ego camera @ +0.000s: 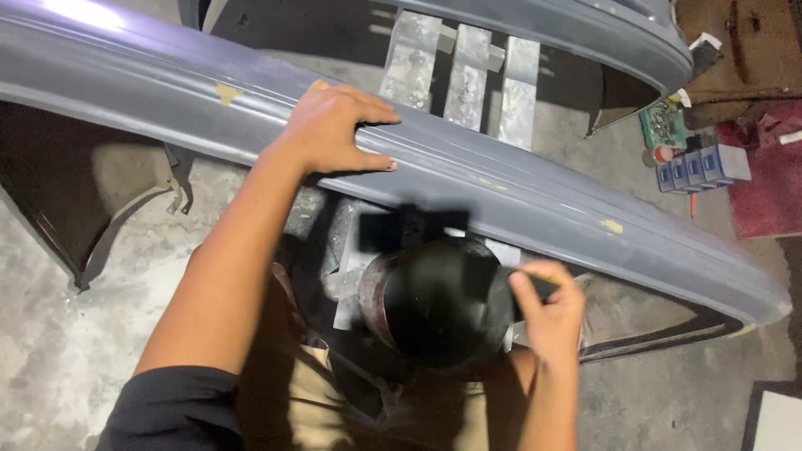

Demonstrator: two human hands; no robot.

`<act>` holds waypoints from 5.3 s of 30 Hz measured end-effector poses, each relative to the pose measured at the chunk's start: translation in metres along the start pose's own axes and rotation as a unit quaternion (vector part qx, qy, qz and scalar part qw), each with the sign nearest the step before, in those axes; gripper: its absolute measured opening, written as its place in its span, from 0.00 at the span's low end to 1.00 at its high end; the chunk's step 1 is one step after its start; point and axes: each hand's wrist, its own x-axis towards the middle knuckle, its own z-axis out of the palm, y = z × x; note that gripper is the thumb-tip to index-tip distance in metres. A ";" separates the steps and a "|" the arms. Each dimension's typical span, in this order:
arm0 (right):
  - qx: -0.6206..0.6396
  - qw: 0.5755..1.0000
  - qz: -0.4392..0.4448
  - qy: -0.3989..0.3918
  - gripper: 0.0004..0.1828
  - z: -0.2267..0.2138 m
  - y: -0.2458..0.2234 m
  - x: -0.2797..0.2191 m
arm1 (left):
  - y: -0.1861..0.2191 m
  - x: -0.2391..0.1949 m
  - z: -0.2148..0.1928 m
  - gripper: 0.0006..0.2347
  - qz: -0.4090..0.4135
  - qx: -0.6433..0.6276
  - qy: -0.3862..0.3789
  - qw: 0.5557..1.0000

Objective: The person is sanding a grey car bumper that is resting on a metal stand. They use a sanding block in their right hand to smooth the surface while repeatedly dipping the block into a bucket of water held between their legs.

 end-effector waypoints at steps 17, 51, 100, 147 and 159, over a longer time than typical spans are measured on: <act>-0.251 0.824 -0.507 -0.022 0.24 0.075 -0.032 0.128 | -0.002 0.003 0.017 0.24 0.011 -0.005 0.088 0.996; -0.238 0.853 -0.458 -0.080 0.43 0.160 -0.068 0.145 | -0.011 -0.011 0.035 0.14 0.042 0.185 0.301 0.934; -0.289 0.839 -0.458 0.051 0.40 0.090 -0.001 0.145 | -0.021 -0.006 0.021 0.15 0.050 0.152 0.131 0.978; -0.305 0.851 -0.427 0.032 0.38 0.123 -0.023 0.138 | 0.001 -0.016 0.026 0.13 0.013 0.182 0.302 0.936; -0.284 0.870 -0.401 0.019 0.39 0.111 -0.030 0.132 | 0.000 -0.014 0.024 0.12 0.000 0.190 0.298 0.935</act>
